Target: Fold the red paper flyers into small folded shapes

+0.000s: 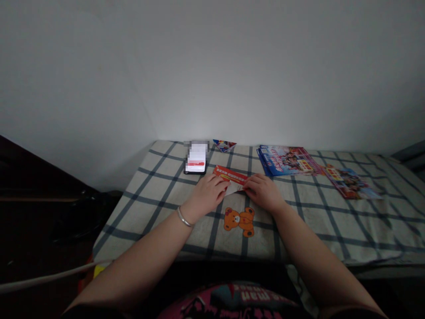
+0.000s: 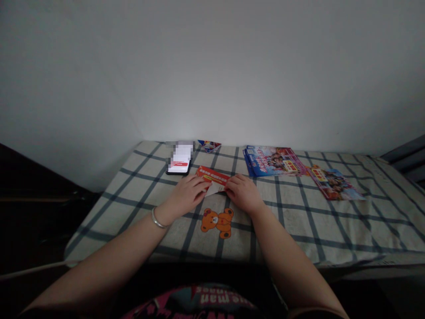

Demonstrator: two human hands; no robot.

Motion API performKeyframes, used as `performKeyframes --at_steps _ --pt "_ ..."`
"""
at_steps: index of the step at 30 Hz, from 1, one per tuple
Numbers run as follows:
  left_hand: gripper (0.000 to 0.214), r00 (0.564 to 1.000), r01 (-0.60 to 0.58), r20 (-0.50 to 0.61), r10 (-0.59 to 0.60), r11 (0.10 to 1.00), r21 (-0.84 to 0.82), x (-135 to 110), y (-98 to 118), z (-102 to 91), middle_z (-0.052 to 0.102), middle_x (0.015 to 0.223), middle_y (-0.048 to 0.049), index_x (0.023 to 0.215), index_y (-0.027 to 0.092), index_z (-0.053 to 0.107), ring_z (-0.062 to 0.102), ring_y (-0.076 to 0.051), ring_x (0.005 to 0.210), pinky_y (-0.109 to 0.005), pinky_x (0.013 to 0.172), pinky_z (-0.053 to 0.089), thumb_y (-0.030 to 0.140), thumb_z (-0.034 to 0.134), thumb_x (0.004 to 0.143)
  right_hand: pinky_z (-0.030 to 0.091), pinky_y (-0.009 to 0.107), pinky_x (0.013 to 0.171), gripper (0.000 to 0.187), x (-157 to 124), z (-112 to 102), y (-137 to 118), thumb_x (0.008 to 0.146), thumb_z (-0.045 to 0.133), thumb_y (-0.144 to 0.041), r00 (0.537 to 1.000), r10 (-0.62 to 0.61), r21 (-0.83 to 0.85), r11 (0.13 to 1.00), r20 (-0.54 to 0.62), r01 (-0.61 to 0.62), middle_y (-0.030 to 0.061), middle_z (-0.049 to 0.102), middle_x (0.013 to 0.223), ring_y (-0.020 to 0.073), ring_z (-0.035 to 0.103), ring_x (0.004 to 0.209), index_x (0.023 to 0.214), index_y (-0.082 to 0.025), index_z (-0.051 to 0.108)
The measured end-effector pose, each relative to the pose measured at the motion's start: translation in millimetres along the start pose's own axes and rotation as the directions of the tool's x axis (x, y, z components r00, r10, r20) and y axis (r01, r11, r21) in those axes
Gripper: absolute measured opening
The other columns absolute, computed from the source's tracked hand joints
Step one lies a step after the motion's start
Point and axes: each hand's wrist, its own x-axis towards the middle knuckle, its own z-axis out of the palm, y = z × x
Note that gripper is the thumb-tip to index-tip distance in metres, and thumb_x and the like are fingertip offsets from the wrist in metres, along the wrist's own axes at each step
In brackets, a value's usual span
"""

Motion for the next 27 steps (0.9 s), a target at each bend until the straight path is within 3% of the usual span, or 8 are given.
performKeyframes --at_steps 6,12,16,23,27 --pt "0.028 0.998 -0.04 0.043 0.039 0.998 0.038 -0.3 1.9 1.8 0.06 0.107 -0.0061 0.115 0.027 0.064 0.052 -0.024 0.105 -0.044 0.091 0.047 0.019 0.055 0.09 0.047 0.039 0.087 0.013 0.6 -0.6 -3.1 0.088 0.057 -0.02 1.0 0.024 0.0 1.0 -0.002 -0.024 0.0072 0.07 0.097 0.0237 0.058 0.097 0.089 -0.023 0.07" --pt "0.023 0.991 -0.117 0.055 0.12 0.992 -0.052 0.7 7.7 5.5 0.061 0.118 -0.0082 0.111 0.017 0.064 0.053 -0.022 0.113 -0.042 0.099 0.047 0.016 0.053 0.091 0.046 0.039 0.087 0.013 1.0 0.4 -2.6 0.089 0.057 -0.023 0.999 0.032 0.018 0.999 -0.001 -0.032 0.007 0.07 0.098 0.0234 0.058 0.096 0.091 -0.022 0.069" --pt "0.021 0.982 -0.167 0.075 0.174 0.982 -0.089 0.9 10.7 7.6 0.063 0.12 -0.0078 0.11 0.018 0.063 0.051 -0.023 0.12 -0.044 0.105 0.044 0.019 0.055 0.091 0.045 0.04 0.085 0.014 2.7 1.9 -3.4 0.089 0.058 -0.026 0.997 0.074 0.01 0.997 -0.012 -0.074 0.0076 0.069 0.097 0.0239 0.059 0.093 0.094 -0.023 0.07" --pt "0.02 0.986 -0.121 0.104 0.129 0.989 -0.083 2.0 15.2 6.9 0.065 0.112 -0.0093 0.106 0.014 0.064 0.053 -0.026 0.118 -0.042 0.103 0.045 0.02 0.06 0.087 0.04 0.041 0.084 0.012 6.3 5.4 -9.7 0.088 0.062 -0.03 0.986 0.157 -0.074 0.984 -0.061 -0.161 0.0071 0.07 0.09 0.0252 0.058 0.09 0.085 -0.023 0.07" --pt "0.032 0.987 -0.117 0.101 0.122 0.992 -0.053 2.6 17.5 8.3 0.064 0.117 -0.0082 0.119 0.015 0.06 0.053 -0.026 0.115 -0.043 0.101 0.046 0.022 0.059 0.088 0.039 0.039 0.08 0.011 6.6 6.9 -9.6 0.086 0.065 -0.032 0.979 0.192 -0.088 0.976 -0.067 -0.198 0.0059 0.069 0.088 0.0243 0.058 0.088 0.082 -0.024 0.069"
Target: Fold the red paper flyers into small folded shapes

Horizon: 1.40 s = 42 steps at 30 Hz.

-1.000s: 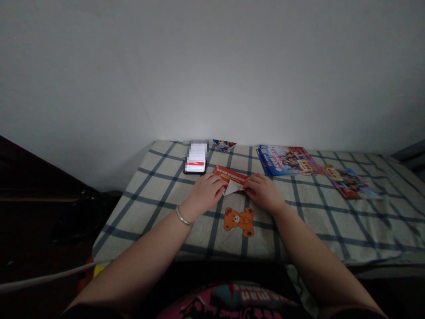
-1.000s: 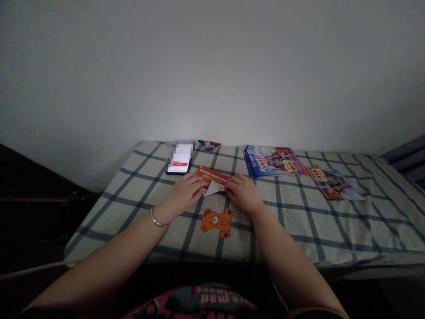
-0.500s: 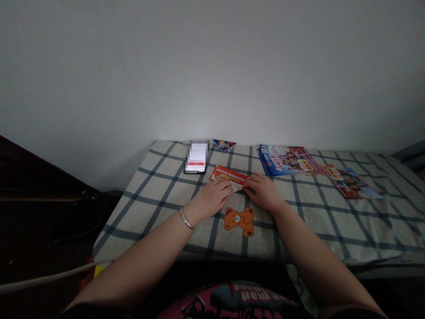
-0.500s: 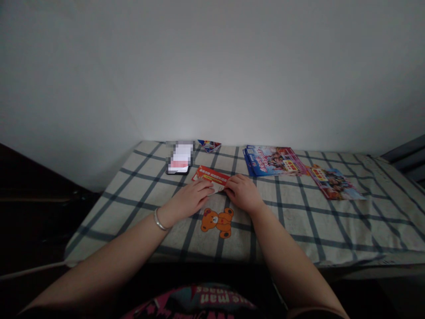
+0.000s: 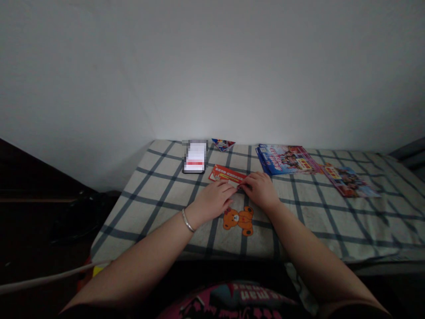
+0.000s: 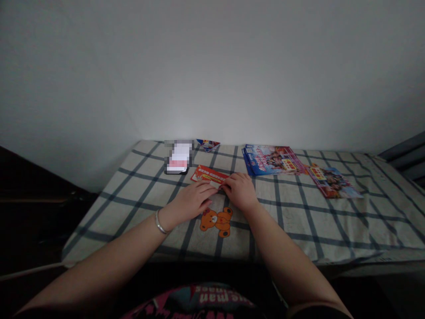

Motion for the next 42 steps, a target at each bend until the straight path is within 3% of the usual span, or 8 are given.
performKeyframes --at_steps 12,22,28,36,42 --pt "0.043 1.0 0.015 0.023 -0.016 1.0 0.01 2.9 3.4 -3.1 0.061 0.121 -0.0073 0.127 0.018 0.057 0.049 -0.028 0.115 -0.045 0.098 0.045 0.025 0.062 0.086 0.041 0.038 0.079 0.014 2.7 3.1 7.2 0.081 0.072 -0.034 0.996 0.089 0.061 0.994 -0.008 -0.088 0.0051 0.067 0.084 0.0242 0.056 0.087 0.078 -0.022 0.065" --pt "0.039 0.999 0.033 -0.028 -0.031 0.997 0.073 1.9 5.3 1.2 0.06 0.128 -0.0063 0.127 0.02 0.057 0.048 -0.027 0.115 -0.046 0.101 0.038 0.028 0.058 0.088 0.045 0.04 0.084 0.011 1.7 3.0 15.9 0.083 0.069 -0.033 0.994 0.109 0.038 0.993 -0.013 -0.109 0.0059 0.066 0.089 0.0252 0.055 0.089 0.081 -0.022 0.066" --pt "0.039 0.999 0.036 -0.014 -0.035 0.995 0.098 4.0 5.4 1.4 0.06 0.131 -0.0047 0.127 0.021 0.057 0.048 -0.027 0.111 -0.047 0.097 0.037 0.032 0.058 0.089 0.045 0.044 0.096 0.007 -1.1 4.8 23.6 0.085 0.066 -0.029 0.998 0.039 0.063 0.997 -0.046 -0.036 0.0077 0.063 0.11 0.027 0.052 0.108 0.088 -0.023 0.067" --pt "0.043 0.999 0.051 0.011 -0.052 0.994 0.096 5.3 7.5 -0.7 0.058 0.133 -0.0034 0.133 0.025 0.053 0.047 -0.027 0.112 -0.048 0.098 0.035 0.036 0.056 0.091 0.041 0.047 0.103 0.012 -0.9 7.1 24.2 0.084 0.056 -0.019 0.993 0.044 0.052 0.998 -0.111 -0.038 0.0121 0.06 0.12 0.0282 0.05 0.116 0.093 -0.02 0.064" --pt "0.043 0.998 0.057 0.024 -0.061 0.989 0.136 8.9 10.3 -0.3 0.059 0.13 -0.0058 0.132 0.023 0.053 0.047 -0.028 0.112 -0.047 0.095 0.039 0.039 0.055 0.092 0.033 0.05 0.111 0.028 0.0 20.4 19.5 0.081 0.058 -0.025 0.998 0.06 0.122 0.991 -0.028 -0.056 0.0146 0.048 0.14 0.0296 0.037 0.134 0.108 -0.018 0.058"
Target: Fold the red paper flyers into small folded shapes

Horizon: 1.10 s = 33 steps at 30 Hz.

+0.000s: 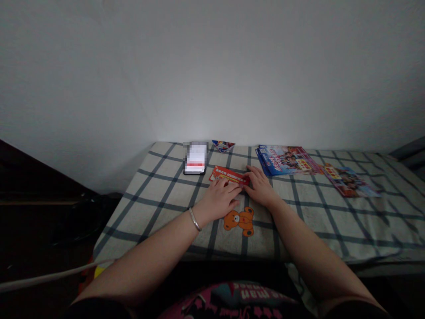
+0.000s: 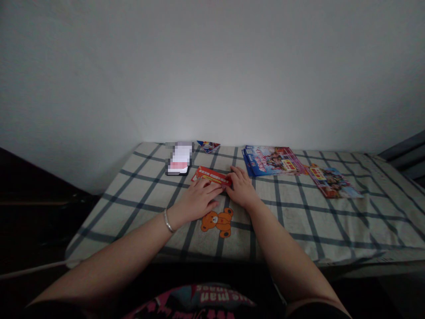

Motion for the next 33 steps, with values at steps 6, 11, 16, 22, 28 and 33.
performKeyframes --at_steps 6,11,16,22,28,33 --pt "0.04 1.0 -0.006 -0.014 0.007 1.0 0.03 3.9 2.5 2.4 0.058 0.13 -0.006 0.128 0.021 0.055 0.047 -0.029 0.111 -0.048 0.094 0.039 0.038 0.055 0.092 0.029 0.051 0.113 0.032 2.7 5.2 2.3 0.079 0.058 -0.027 0.997 0.067 0.04 0.997 0.048 -0.069 0.016 0.044 0.143 0.0285 0.033 0.138 0.109 -0.019 0.053" --pt "0.036 1.0 -0.021 -0.022 0.022 0.998 0.053 5.5 3.8 0.4 0.06 0.127 -0.0062 0.124 0.021 0.058 0.048 -0.029 0.109 -0.048 0.096 0.037 0.036 0.055 0.091 0.028 0.05 0.114 0.03 4.4 5.6 5.8 0.079 0.057 -0.029 0.994 0.079 0.061 0.995 0.071 -0.083 0.0159 0.044 0.144 0.0279 0.032 0.14 0.107 -0.019 0.052" --pt "0.033 1.0 -0.016 -0.025 0.017 0.999 0.031 3.6 2.1 -1.4 0.061 0.125 -0.0059 0.122 0.022 0.059 0.048 -0.027 0.109 -0.046 0.095 0.038 0.033 0.055 0.091 0.027 0.049 0.115 0.029 5.0 5.5 7.6 0.078 0.055 -0.024 0.993 0.081 0.08 0.993 0.083 -0.088 0.0163 0.044 0.143 0.0272 0.032 0.139 0.106 -0.018 0.051" --pt "0.03 0.999 -0.009 -0.042 0.009 1.0 0.001 0.4 1.7 -2.7 0.062 0.123 -0.0057 0.119 0.021 0.061 0.048 -0.027 0.108 -0.047 0.095 0.039 0.031 0.053 0.092 0.027 0.049 0.115 0.029 4.8 5.1 8.9 0.076 0.052 -0.021 0.995 0.072 0.096 0.992 0.071 -0.078 0.0152 0.046 0.141 0.0261 0.033 0.138 0.105 -0.019 0.052" --pt "0.029 0.999 -0.023 -0.042 0.021 0.999 -0.034 -1.6 -1.2 -4.3 0.064 0.12 -0.0063 0.118 0.019 0.062 0.05 -0.026 0.109 -0.045 0.094 0.043 0.026 0.053 0.091 0.028 0.049 0.115 0.028 4.5 5.6 9.8 0.076 0.049 -0.017 0.995 0.078 0.105 0.991 0.06 -0.084 0.0155 0.047 0.141 0.0258 0.035 0.138 0.103 -0.019 0.053" --pt "0.029 0.999 -0.033 -0.037 0.03 0.997 -0.074 -2.2 -4.6 -5.2 0.066 0.115 -0.0078 0.118 0.017 0.062 0.053 -0.024 0.107 -0.041 0.09 0.047 0.024 0.05 0.093 0.028 0.05 0.115 0.027 4.7 5.2 9.4 0.075 0.048 -0.015 0.996 0.075 0.12 0.989 0.057 -0.081 0.012 0.048 0.14 0.0251 0.034 0.138 0.101 -0.02 0.053"
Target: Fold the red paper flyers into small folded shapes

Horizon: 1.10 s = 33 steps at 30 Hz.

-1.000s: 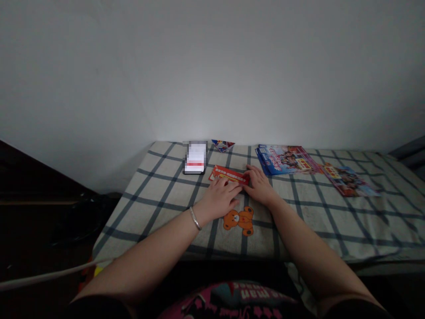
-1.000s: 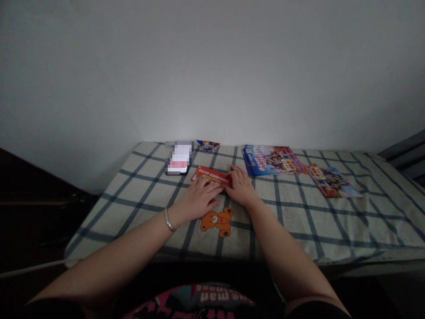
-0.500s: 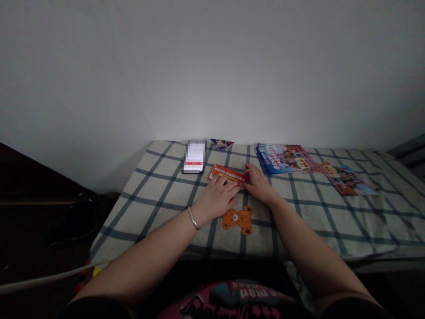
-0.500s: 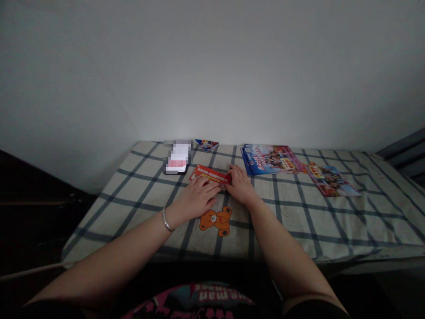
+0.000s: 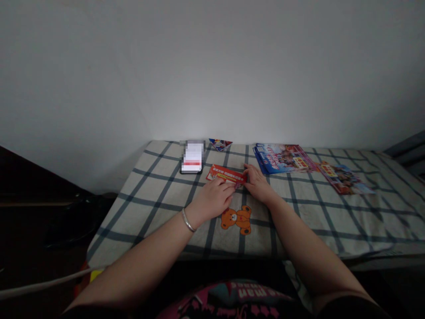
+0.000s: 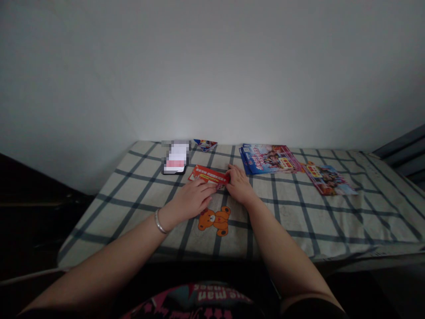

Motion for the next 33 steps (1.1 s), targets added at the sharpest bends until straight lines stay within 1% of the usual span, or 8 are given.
performKeyframes --at_steps 5,10,14,18,24,26,29,33 --pt "0.027 1.0 -0.016 0.009 0.016 1.0 -0.005 -0.3 -1.0 -0.7 0.066 0.116 -0.0073 0.115 0.016 0.063 0.053 -0.024 0.108 -0.041 0.092 0.048 0.023 0.047 0.094 0.028 0.049 0.115 0.029 -1.7 -1.2 -4.2 0.076 0.049 -0.016 1.0 0.02 -0.031 0.999 0.015 -0.019 0.0134 0.046 0.143 0.0262 0.031 0.14 0.105 -0.019 0.053" --pt "0.024 1.0 -0.002 0.009 0.002 1.0 0.001 0.6 1.6 -2.8 0.066 0.114 -0.0078 0.108 0.016 0.065 0.053 -0.025 0.107 -0.042 0.091 0.048 0.023 0.047 0.094 0.026 0.051 0.115 0.04 -3.0 -1.0 -10.1 0.076 0.059 -0.029 1.0 0.008 -0.073 0.997 0.005 -0.008 0.0171 0.044 0.144 0.0302 0.031 0.139 0.113 -0.016 0.052" --pt "0.022 1.0 0.002 0.011 -0.002 1.0 0.009 1.2 3.3 -3.6 0.066 0.114 -0.0076 0.105 0.016 0.065 0.053 -0.025 0.107 -0.043 0.091 0.048 0.023 0.048 0.094 0.027 0.05 0.115 0.042 -2.0 -0.6 -8.3 0.074 0.058 -0.025 1.0 0.007 -0.052 0.999 -0.011 -0.007 0.0155 0.045 0.143 0.0288 0.033 0.139 0.115 -0.017 0.052" --pt "0.023 1.0 0.009 -0.007 -0.009 1.0 0.017 -0.1 1.7 -0.4 0.065 0.114 -0.0082 0.11 0.016 0.064 0.052 -0.025 0.108 -0.043 0.09 0.048 0.022 0.049 0.093 0.029 0.049 0.114 0.042 0.2 -1.4 -3.0 0.072 0.054 -0.018 1.0 0.016 -0.002 1.0 -0.008 -0.016 0.0146 0.048 0.141 0.0267 0.036 0.137 0.114 -0.018 0.052" --pt "0.024 1.0 -0.005 -0.03 0.004 1.0 -0.026 -3.6 -3.0 5.4 0.065 0.116 -0.008 0.112 0.017 0.062 0.051 -0.025 0.112 -0.043 0.094 0.046 0.025 0.05 0.093 0.033 0.05 0.111 0.039 1.6 -0.8 2.3 0.071 0.051 -0.012 0.998 0.043 0.055 0.998 -0.05 -0.04 0.0111 0.054 0.136 0.025 0.043 0.132 0.108 -0.021 0.054" --pt "0.027 0.999 0.026 -0.033 -0.027 0.998 -0.049 -4.6 -3.4 7.6 0.065 0.116 -0.0087 0.115 0.016 0.061 0.051 -0.025 0.113 -0.043 0.097 0.045 0.028 0.05 0.093 0.033 0.05 0.111 0.034 1.5 -0.6 3.0 0.074 0.051 -0.015 0.997 0.04 0.078 0.996 -0.06 -0.036 0.0105 0.055 0.135 0.0246 0.044 0.131 0.107 -0.021 0.055" --pt "0.041 0.996 0.077 -0.048 -0.079 0.995 -0.056 -5.3 -2.5 12.0 0.062 0.121 -0.0112 0.128 0.013 0.053 0.049 -0.027 0.116 -0.044 0.101 0.042 0.031 0.053 0.092 0.034 0.049 0.11 0.026 1.6 -1.0 3.1 0.082 0.051 -0.022 0.997 0.035 0.103 0.994 -0.068 -0.028 0.0105 0.057 0.132 0.0247 0.046 0.13 0.107 -0.021 0.057" --pt "0.053 0.994 0.098 -0.038 -0.102 0.992 -0.082 -5.2 0.8 17.5 0.057 0.129 -0.0116 0.138 0.016 0.045 0.045 -0.028 0.121 -0.048 0.105 0.038 0.035 0.055 0.09 0.034 0.049 0.11 0.031 1.8 -1.7 2.6 0.086 0.051 -0.029 0.997 0.01 0.09 0.996 -0.071 -0.004 0.011 0.058 0.132 0.0252 0.046 0.129 0.115 -0.021 0.057"
